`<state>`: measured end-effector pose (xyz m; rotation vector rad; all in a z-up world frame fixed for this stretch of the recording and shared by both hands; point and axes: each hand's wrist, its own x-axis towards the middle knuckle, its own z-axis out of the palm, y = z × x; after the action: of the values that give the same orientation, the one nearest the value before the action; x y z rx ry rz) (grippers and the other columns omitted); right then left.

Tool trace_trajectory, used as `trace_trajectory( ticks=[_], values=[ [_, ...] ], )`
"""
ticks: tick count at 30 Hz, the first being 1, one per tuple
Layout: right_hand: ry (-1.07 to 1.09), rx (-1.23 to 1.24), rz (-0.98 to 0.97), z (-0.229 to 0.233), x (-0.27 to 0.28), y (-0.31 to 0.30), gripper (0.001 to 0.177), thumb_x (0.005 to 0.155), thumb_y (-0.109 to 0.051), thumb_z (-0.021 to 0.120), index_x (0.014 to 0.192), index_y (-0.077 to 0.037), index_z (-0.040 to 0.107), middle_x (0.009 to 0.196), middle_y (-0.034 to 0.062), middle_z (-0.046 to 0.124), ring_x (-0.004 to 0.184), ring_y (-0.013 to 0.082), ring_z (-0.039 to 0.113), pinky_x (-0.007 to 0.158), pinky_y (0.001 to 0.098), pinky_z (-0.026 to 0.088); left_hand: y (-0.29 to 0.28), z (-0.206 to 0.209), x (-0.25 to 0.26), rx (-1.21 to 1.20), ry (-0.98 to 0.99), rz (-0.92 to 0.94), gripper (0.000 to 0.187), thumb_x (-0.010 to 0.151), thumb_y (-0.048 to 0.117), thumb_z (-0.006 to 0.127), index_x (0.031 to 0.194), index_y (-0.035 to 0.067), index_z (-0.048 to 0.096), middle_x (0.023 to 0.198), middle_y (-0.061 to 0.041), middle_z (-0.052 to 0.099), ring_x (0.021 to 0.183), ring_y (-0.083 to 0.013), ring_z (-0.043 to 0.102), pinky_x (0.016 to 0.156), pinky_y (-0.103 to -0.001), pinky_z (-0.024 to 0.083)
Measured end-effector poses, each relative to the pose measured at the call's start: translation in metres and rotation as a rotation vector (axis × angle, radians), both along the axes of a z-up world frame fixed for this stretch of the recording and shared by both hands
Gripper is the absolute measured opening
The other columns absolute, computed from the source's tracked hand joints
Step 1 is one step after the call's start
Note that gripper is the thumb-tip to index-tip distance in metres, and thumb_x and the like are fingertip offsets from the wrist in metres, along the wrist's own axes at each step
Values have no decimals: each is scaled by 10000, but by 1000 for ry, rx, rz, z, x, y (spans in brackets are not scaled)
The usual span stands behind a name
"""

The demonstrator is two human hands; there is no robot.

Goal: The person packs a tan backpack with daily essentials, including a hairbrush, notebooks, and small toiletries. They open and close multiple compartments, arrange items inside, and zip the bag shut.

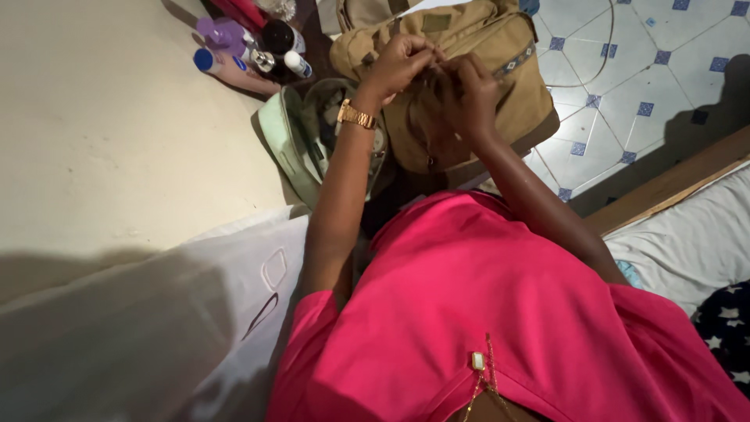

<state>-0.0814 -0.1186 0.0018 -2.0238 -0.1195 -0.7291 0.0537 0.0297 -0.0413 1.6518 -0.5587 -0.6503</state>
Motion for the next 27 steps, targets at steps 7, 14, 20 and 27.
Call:
trace_trajectory(
  ticks=[7,14,20,27],
  values=[
    [-64,-166,49,6,1,-11,110,950,38,725,1054,22,689,1038,152,675,886,339,713,742,402,566,-34,-24,43,295,-239,-97,395,950,259,829,738,-27,659,577,-57,539,490,-159,466,513,-346,380],
    [-169,-477,127,-17,-1,-21,214,883,-66,752,1080,-9,693,1069,122,638,913,282,696,703,394,566,-78,-34,44,325,-844,173,200,621,68,836,553,19,654,551,-195,596,492,-309,615,486,-405,488],
    [-152,-731,206,-40,0,-51,210,849,-98,756,1039,-51,682,1046,78,622,915,233,685,694,383,551,-79,-7,24,333,-959,315,171,665,24,789,580,-13,645,578,-217,595,535,-348,627,526,-414,513],
    [47,-61,257,-26,1,-51,162,891,68,748,1039,44,687,1020,147,705,877,279,721,751,351,568,-43,26,-42,139,-830,413,223,864,171,762,951,-28,712,706,-141,675,575,-283,664,565,-407,531]
  ],
)
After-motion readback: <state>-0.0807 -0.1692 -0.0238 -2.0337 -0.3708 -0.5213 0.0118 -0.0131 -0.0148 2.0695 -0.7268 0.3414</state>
